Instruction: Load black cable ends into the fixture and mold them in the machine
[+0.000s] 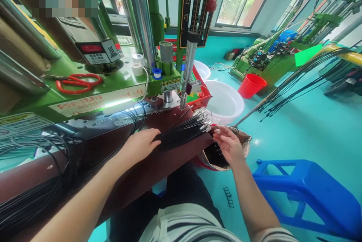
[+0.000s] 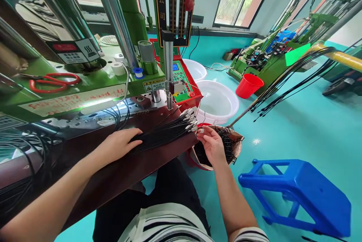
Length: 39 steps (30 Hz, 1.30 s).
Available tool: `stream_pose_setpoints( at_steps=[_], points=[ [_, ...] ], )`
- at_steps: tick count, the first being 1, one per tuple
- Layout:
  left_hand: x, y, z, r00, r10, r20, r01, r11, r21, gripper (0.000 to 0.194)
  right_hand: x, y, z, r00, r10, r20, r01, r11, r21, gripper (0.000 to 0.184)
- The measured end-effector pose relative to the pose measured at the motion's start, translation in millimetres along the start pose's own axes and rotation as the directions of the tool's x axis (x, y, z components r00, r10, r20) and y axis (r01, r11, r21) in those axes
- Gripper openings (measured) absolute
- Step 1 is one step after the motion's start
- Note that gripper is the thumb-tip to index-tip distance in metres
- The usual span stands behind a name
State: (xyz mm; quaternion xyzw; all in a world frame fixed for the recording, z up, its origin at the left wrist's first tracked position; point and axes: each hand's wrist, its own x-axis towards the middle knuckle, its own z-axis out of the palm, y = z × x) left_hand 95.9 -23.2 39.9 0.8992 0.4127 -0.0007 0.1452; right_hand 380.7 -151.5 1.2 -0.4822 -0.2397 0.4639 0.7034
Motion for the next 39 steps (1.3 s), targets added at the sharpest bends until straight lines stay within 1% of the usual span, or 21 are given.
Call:
stream_pose_setpoints(
  at_steps=[2,3,5,7,9,10,11,12,13,14,16,18,21,24,25,27,30,32,35,37,39],
  points=[
    [-1.1,-2.8,-1.2,0.997,-0.026,-0.077,0.021,0.997,-0.075,0.026,-2.6,2.2,10.2,0.998,0.035,0.061,-0.037,0.998,0.044,0.03],
    [-2.4,-3.7,-1.7,0.993,-0.043,-0.106,0.027,0.989,-0.142,0.027,-4.1,4.4,16.2,0.994,0.057,0.096,-0.064,0.996,0.067,0.029],
    [-5.1,-4.5,-3.2,0.989,-0.088,-0.122,0.044,0.945,-0.324,0.028,-8.1,10.9,31.0,0.974,0.132,0.187,-0.152,0.984,0.098,0.029],
    [-7.2,-3.9,-5.8,0.988,-0.121,-0.092,0.064,0.881,-0.468,0.027,-12.5,19.7,49.5,0.92,0.241,0.309,-0.284,0.953,0.103,0.031],
    [-8.5,-2.2,-8.9,0.99,-0.126,-0.07,0.069,0.841,-0.536,0.024,-15.2,29.3,70.5,0.833,0.341,0.436,-0.424,0.899,0.108,0.033],
    [-9.1,-1.2,-10.2,0.991,-0.115,-0.062,0.061,0.829,-0.555,0.024,-15.1,33.6,80.9,0.792,0.366,0.489,-0.477,0.87,0.122,0.034],
    [-9.8,-0.2,-11.1,0.994,-0.094,-0.05,0.049,0.818,-0.573,0.024,-13.8,36.9,90.8,0.767,0.369,0.526,-0.51,0.847,0.149,0.034],
    [-10.6,0.5,-11.4,0.997,-0.07,-0.037,0.035,0.808,-0.588,0.024,-11.2,39.1,99.9,0.761,0.355,0.543,-0.522,0.831,0.19,0.034],
    [-11.7,1.0,-11.3,0.998,-0.048,-0.027,0.022,0.802,-0.597,0.023,-7.6,39.5,107.8,0.775,0.327,0.54,-0.515,0.823,0.24,0.034],
    [-13.0,1.3,-10.6,0.999,-0.033,-0.018,0.015,0.802,-0.597,0.024,-3.2,38.2,114.4,0.802,0.291,0.522,-0.488,0.823,0.292,0.033],
    [-15.8,1.4,-8.2,1.0,-0.021,-0.012,0.01,0.814,-0.581,0.024,5.8,30.3,123.7,0.862,0.206,0.464,-0.4,0.839,0.37,0.032],
    [-18.4,1.2,-4.9,1.0,-0.019,-0.02,0.005,0.828,-0.56,0.024,12.6,18.0,128.3,0.901,0.121,0.418,-0.3,0.868,0.395,0.031],
    [-20.9,1.2,0.7,1.0,0.001,-0.021,-0.012,0.843,-0.537,0.026,16.7,1.3,129.0,0.911,0.04,0.41,-0.205,0.907,0.367,0.027],
    [-21.8,0.9,7.1,1.0,0.026,-0.009,-0.027,0.847,-0.531,0.03,17.4,-4.7,126.3,0.911,0.028,0.411,-0.174,0.93,0.322,0.024],
    [-22.0,0.5,9.3,0.999,0.022,-0.028,-0.034,0.851,-0.524,0.032,17.7,-4.6,125.2,0.916,0.028,0.401,-0.165,0.936,0.31,0.023],
    [-22.8,-0.9,13.7,0.991,-0.011,-0.13,-0.054,0.871,-0.489,0.035,18.6,-2.7,122.7,0.925,0.03,0.379,-0.145,0.949,0.28,0.025],
    [-24.8,-2.9,18.3,0.944,-0.033,-0.327,-0.11,0.906,-0.408,0.036,20.6,0.6,118.6,0.931,0.018,0.366,-0.098,0.975,0.202,0.028],
    [-26.0,-3.5,19.4,0.921,-0.012,-0.39,-0.144,0.919,-0.367,0.034,22.2,2.0,115.8,0.941,0.001,0.339,-0.041,0.993,0.112,0.028],
    [-26.2,-4.0,19.7,0.917,0.003,-0.4,-0.159,0.92,-0.357,0.033,24.2,3.2,111.9,0.974,-0.066,0.217,0.074,0.997,-0.029,0.02],
    [-25.1,-4.9,19.9,0.928,0.0,-0.371,-0.152,0.912,-0.381,0.033,24.2,3.9,109.4,0.983,-0.109,0.149,0.128,0.984,-0.125,0.017],
    [-23.3,-6.3,19.9,0.945,-0.018,-0.326,-0.131,0.894,-0.428,0.035,22.8,4.4,107.4,0.984,-0.125,0.126,0.151,0.963,-0.222,0.02]
  ],
)
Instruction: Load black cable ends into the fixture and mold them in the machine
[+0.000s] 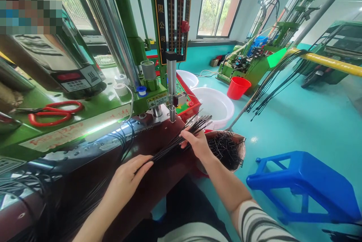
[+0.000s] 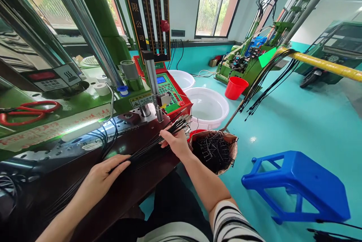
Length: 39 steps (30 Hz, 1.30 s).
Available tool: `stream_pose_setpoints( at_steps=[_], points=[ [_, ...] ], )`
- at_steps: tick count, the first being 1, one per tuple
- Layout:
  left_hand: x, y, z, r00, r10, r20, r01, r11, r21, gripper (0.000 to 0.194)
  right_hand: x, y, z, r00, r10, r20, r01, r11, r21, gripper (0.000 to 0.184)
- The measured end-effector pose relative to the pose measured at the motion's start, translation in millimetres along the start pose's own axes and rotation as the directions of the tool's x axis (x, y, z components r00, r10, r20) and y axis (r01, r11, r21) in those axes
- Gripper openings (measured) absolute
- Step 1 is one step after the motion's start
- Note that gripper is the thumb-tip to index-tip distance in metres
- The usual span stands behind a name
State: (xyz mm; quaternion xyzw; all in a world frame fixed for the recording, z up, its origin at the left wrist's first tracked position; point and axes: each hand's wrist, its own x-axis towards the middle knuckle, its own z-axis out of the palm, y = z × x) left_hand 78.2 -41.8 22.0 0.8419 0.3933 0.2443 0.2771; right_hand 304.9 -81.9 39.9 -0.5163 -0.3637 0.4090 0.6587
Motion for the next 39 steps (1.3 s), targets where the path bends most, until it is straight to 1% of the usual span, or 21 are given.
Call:
stream_pose_setpoints(
  at_steps=[3,7,11,13,15,17,18,20,22,23,24,25,26,27,29,31,33,34,36,38,39],
  points=[
    [4.4,-0.4,-1.8,0.996,-0.084,0.006,0.085,0.996,-0.025,0.038,-4.1,-1.1,-1.1,1.0,-0.015,0.02,0.016,0.998,-0.053,0.018],
    [10.8,5.8,-5.1,0.993,-0.111,0.033,0.109,0.993,0.043,0.036,-6.0,-9.1,-2.6,0.995,-0.024,0.097,0.012,0.993,0.119,0.014],
    [12.5,10.0,-2.8,0.99,-0.109,0.085,0.102,0.992,0.077,0.029,-1.8,-19.9,-9.5,0.986,0.035,0.162,-0.081,0.954,0.288,0.017],
    [12.9,7.6,0.7,0.992,-0.123,0.041,0.118,0.986,0.115,0.025,-1.6,-24.0,-13.5,0.975,0.062,0.213,-0.125,0.947,0.295,0.021],
    [14.8,2.3,4.5,0.99,-0.131,-0.045,0.137,0.976,0.168,0.024,-5.7,-28.5,-15.9,0.955,0.077,0.287,-0.16,0.947,0.278,0.022],
    [18.5,-3.5,7.1,0.99,-0.128,-0.068,0.138,0.973,0.187,0.021,-14.5,-34.5,-16.5,0.916,0.085,0.391,-0.201,0.943,0.267,0.022],
    [20.8,-5.2,7.5,0.992,-0.123,-0.034,0.127,0.976,0.178,0.02,-20.0,-38.0,-16.2,0.884,0.092,0.458,-0.229,0.94,0.253,0.022],
    [24.5,-3.1,6.3,0.995,-0.089,0.036,0.084,0.988,0.128,0.016,-30.6,-45.4,-15.0,0.796,0.122,0.592,-0.286,0.939,0.191,0.024],
    [25.0,9.5,3.3,0.998,-0.037,0.04,0.038,0.999,-0.012,0.017,-37.0,-51.5,-12.9,0.716,0.157,0.68,-0.309,0.945,0.108,0.027],
    [23.5,19.7,1.8,0.998,-0.018,0.053,0.026,0.989,-0.144,0.021,-37.7,-53.6,-11.4,0.689,0.163,0.706,-0.303,0.95,0.076,0.029],
    [20.7,31.7,0.6,0.995,-0.004,0.097,0.035,0.946,-0.321,0.028,-36.8,-54.9,-9.7,0.673,0.159,0.722,-0.283,0.958,0.053,0.03],
    [16.8,44.4,0.2,0.982,0.017,0.187,0.083,0.853,-0.516,0.039,-34.4,-55.3,-7.6,0.668,0.145,0.73,-0.25,0.968,0.037,0.031],
    [12.0,56.6,0.8,0.951,0.051,0.306,0.179,0.715,-0.676,0.051,-31.2,-54.7,-5.1,0.669,0.121,0.733,-0.202,0.979,0.023,0.03],
    [6.4,67.1,2.7,0.909,0.071,0.411,0.3,0.574,-0.762,0.062,-27.7,-53.0,-2.5,0.674,0.097,0.732,-0.145,0.989,0.002,0.029],
    [-6.2,80.0,10.4,0.826,0.04,0.562,0.515,0.354,-0.781,0.073,-21.7,-45.5,3.0,0.705,0.048,0.708,-0.005,0.998,-0.063,0.026],
    [-19.5,81.4,21.4,0.772,-0.072,0.631,0.628,0.234,-0.742,0.067,-19.5,-32.5,7.5,0.743,0.043,0.668,0.091,0.982,-0.164,0.022],
    [-31.4,76.1,32.2,0.739,-0.15,0.656,0.673,0.15,-0.724,0.054,-21.8,-15.6,10.9,0.741,0.115,0.662,0.062,0.969,-0.238,0.025],
    [-36.0,73.1,36.5,0.729,-0.168,0.663,0.682,0.108,-0.723,0.048,-24.3,-6.7,12.5,0.71,0.164,0.685,0.021,0.967,-0.253,0.028],
    [-41.5,69.6,42.2,0.736,-0.198,0.648,0.663,0.015,-0.748,0.037,-30.3,9.1,16.2,0.604,0.249,0.757,-0.073,0.963,-0.259,0.032],
    [-41.6,70.4,45.0,0.773,-0.252,0.582,0.586,-0.067,-0.808,0.032,-34.6,20.1,21.2,0.512,0.303,0.804,-0.159,0.953,-0.259,0.034],
    [-40.1,72.1,46.2,0.794,-0.286,0.536,0.534,-0.093,-0.84,0.033,-34.9,23.4,24.1,0.488,0.328,0.809,-0.216,0.943,-0.252,0.035]
  ],
)
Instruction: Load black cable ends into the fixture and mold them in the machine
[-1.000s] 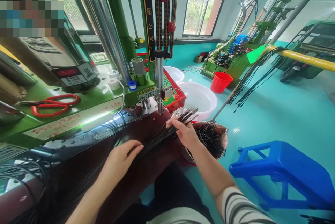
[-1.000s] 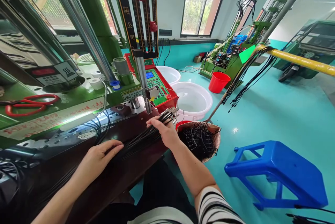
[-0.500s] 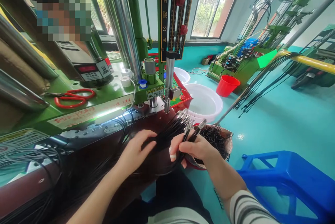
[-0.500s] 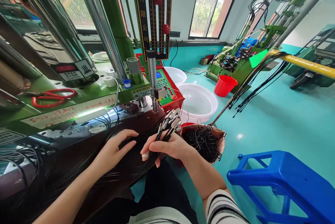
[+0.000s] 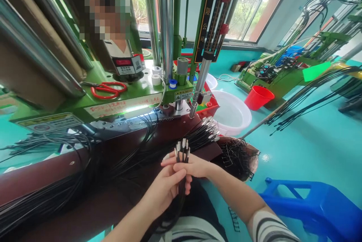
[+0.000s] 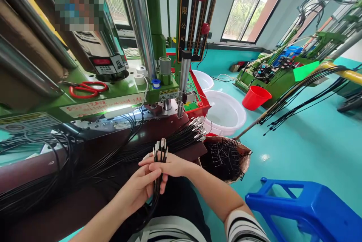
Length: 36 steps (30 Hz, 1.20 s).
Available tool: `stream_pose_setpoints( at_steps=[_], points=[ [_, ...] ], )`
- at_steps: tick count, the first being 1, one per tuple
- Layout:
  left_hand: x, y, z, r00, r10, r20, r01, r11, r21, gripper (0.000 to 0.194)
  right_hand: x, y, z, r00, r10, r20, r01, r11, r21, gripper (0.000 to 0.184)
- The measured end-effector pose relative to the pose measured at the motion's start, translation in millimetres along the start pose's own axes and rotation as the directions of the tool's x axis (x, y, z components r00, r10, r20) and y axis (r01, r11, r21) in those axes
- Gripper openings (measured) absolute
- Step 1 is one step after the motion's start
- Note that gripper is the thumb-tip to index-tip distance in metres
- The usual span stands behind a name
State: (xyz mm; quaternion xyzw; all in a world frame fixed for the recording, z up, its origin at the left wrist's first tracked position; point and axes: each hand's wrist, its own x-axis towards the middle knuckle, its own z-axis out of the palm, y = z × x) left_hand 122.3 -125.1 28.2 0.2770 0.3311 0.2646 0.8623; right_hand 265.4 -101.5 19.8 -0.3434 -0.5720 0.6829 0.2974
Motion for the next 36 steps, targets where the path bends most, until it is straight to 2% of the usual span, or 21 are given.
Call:
stream_pose_setpoints(
  at_steps=[2,3,5,6,8,10,12,15,20,25,28,30,32,33,36],
  points=[
    [4.0,-0.3,5.4,0.996,0.078,-0.044,-0.08,0.996,-0.041,0.034,7.8,-0.9,-1.3,1.0,0.024,-0.019,-0.021,0.987,0.157,0.041],
    [6.3,-0.8,8.1,0.994,0.099,-0.054,-0.101,0.994,-0.043,0.034,12.1,-4.3,-4.5,0.998,0.006,-0.058,0.008,0.972,0.236,0.044],
    [11.4,-2.2,12.2,0.993,0.109,-0.053,-0.11,0.994,-0.015,0.034,20.1,-16.6,-15.1,0.98,-0.079,-0.184,0.136,0.936,0.325,0.046],
    [13.9,-3.0,13.6,0.993,0.104,-0.049,-0.103,0.995,0.011,0.034,23.3,-25.0,-21.4,0.965,-0.127,-0.228,0.196,0.929,0.313,0.044],
    [19.0,-3.8,15.5,0.995,0.094,-0.035,-0.091,0.994,0.063,0.035,27.4,-43.5,-32.9,0.963,-0.184,-0.198,0.219,0.961,0.17,0.039],
    [23.7,-2.7,16.9,0.995,0.098,-0.026,-0.095,0.991,0.097,0.035,28.8,-59.9,-39.7,0.989,-0.141,-0.051,0.137,0.988,-0.075,0.038],
    [27.3,0.1,18.1,0.993,0.111,-0.04,-0.107,0.99,0.094,0.034,28.8,-70.1,-41.4,0.997,-0.04,0.069,0.06,0.945,-0.321,0.041],
    [30.1,5.4,20.0,0.992,0.105,-0.067,-0.1,0.992,0.074,0.035,29.2,-71.6,-40.0,0.992,0.028,0.124,0.042,0.85,-0.526,0.046],
    [34.8,7.3,22.5,0.997,0.06,-0.054,-0.058,0.998,0.032,0.035,32.3,-57.0,-44.2,0.972,-0.018,0.235,0.136,0.857,-0.497,0.048],
    [46.8,3.2,22.2,0.995,0.032,-0.092,-0.037,0.998,-0.054,0.035,38.3,-53.9,-44.4,0.967,-0.01,0.254,0.14,0.855,-0.499,0.049],
    [50.6,6.6,14.0,0.992,0.07,-0.106,-0.083,0.989,-0.125,0.035,47.6,-58.1,-44.4,0.978,0.011,0.208,0.106,0.832,-0.544,0.045],
    [49.2,13.3,4.2,0.975,0.147,-0.168,-0.171,0.974,-0.145,0.035,58.8,-57.8,-50.3,0.991,-0.076,0.112,0.127,0.809,-0.574,0.039],
    [45.0,21.3,-7.0,0.94,0.235,-0.248,-0.27,0.955,-0.119,0.034,73.7,-51.9,-60.7,0.979,-0.202,-0.042,0.119,0.722,-0.682,0.035],
    [42.3,24.7,-12.3,0.924,0.264,-0.275,-0.3,0.949,-0.098,0.033,81.9,-46.9,-66.5,0.963,-0.244,-0.112,0.073,0.64,-0.765,0.033],
    [34.5,28.6,-23.9,0.9,0.298,-0.318,-0.326,0.944,-0.039,0.033,104.7,-30.6,-78.6,0.947,-0.235,-0.221,-0.154,0.272,-0.95,0.038]
  ],
)
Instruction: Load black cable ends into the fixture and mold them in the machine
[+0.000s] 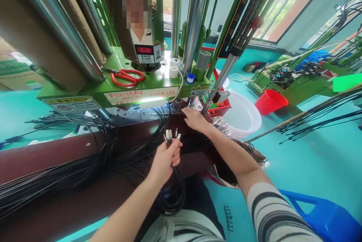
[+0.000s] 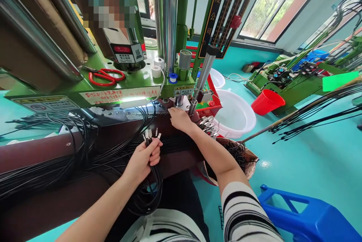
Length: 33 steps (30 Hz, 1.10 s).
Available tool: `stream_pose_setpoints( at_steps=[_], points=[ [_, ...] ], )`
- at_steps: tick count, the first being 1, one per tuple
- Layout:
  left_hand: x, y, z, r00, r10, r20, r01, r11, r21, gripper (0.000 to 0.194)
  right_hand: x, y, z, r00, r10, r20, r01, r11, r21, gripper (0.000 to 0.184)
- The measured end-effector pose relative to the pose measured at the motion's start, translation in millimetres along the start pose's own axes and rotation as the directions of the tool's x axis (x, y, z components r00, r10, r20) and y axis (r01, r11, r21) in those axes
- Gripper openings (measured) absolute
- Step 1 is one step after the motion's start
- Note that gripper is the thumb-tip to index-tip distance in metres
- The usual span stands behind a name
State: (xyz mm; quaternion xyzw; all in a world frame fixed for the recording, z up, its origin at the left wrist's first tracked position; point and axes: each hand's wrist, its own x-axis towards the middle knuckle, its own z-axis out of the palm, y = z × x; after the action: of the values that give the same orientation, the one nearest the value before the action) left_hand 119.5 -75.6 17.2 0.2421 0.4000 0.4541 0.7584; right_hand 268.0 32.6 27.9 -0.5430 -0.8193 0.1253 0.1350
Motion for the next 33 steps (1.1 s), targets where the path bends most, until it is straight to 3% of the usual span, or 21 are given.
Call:
stream_pose_setpoints(
  at_steps=[2,5,9,11,13,15,18,21,25,33],
  points=[
    [-2.5,-1.1,-5.1,1.0,0.011,-0.012,-0.011,1.0,0.028,0.033,8.2,0.6,7.7,0.997,0.04,0.063,-0.026,0.976,-0.217,0.039],
    [-5.6,-5.2,-8.9,0.999,0.021,-0.038,-0.019,0.998,0.062,0.034,9.3,-7.7,3.7,0.984,0.051,0.172,-0.001,0.959,-0.282,0.034],
    [-7.8,-6.0,-10.2,0.998,0.029,-0.062,-0.023,0.995,0.097,0.036,-14.9,-16.1,-20.3,0.954,0.034,0.299,0.008,0.99,-0.14,0.015],
    [-8.5,-5.0,-9.6,0.998,0.025,-0.053,-0.018,0.993,0.116,0.037,-38.3,-14.8,-29.5,0.921,0.107,0.374,-0.153,0.984,0.095,0.012],
    [-8.4,-4.7,-7.5,0.999,0.005,-0.036,0.0,0.991,0.137,0.038,-66.1,-12.4,-31.5,0.867,0.196,0.457,-0.394,0.832,0.39,0.017],
    [-7.0,-5.8,-3.6,1.0,-0.026,-0.012,0.028,0.984,0.176,0.039,-93.3,-12.1,-25.5,0.84,0.238,0.487,-0.527,0.569,0.631,0.025],
    [-2.2,-10.8,5.5,0.994,-0.093,0.051,0.076,0.959,0.272,0.038,-122.6,-17.5,-6.5,0.868,0.281,0.408,-0.471,0.213,0.856,0.035],
    [3.8,-18.2,14.8,0.98,-0.173,0.101,0.122,0.916,0.383,0.038,-134.0,-24.2,12.7,0.882,0.355,0.309,-0.347,0.05,0.936,0.046],
    [8.3,-25.2,19.3,0.972,-0.21,0.108,0.144,0.891,0.431,0.037,-135.5,-25.6,24.5,0.89,0.405,0.209,-0.236,0.016,0.972,0.049],
    [6.5,-22.5,23.0,0.971,-0.222,0.094,0.162,0.889,0.429,0.038,-138.1,-26.1,28.1,0.887,0.433,0.157,-0.229,0.119,0.966,0.05]
  ],
)
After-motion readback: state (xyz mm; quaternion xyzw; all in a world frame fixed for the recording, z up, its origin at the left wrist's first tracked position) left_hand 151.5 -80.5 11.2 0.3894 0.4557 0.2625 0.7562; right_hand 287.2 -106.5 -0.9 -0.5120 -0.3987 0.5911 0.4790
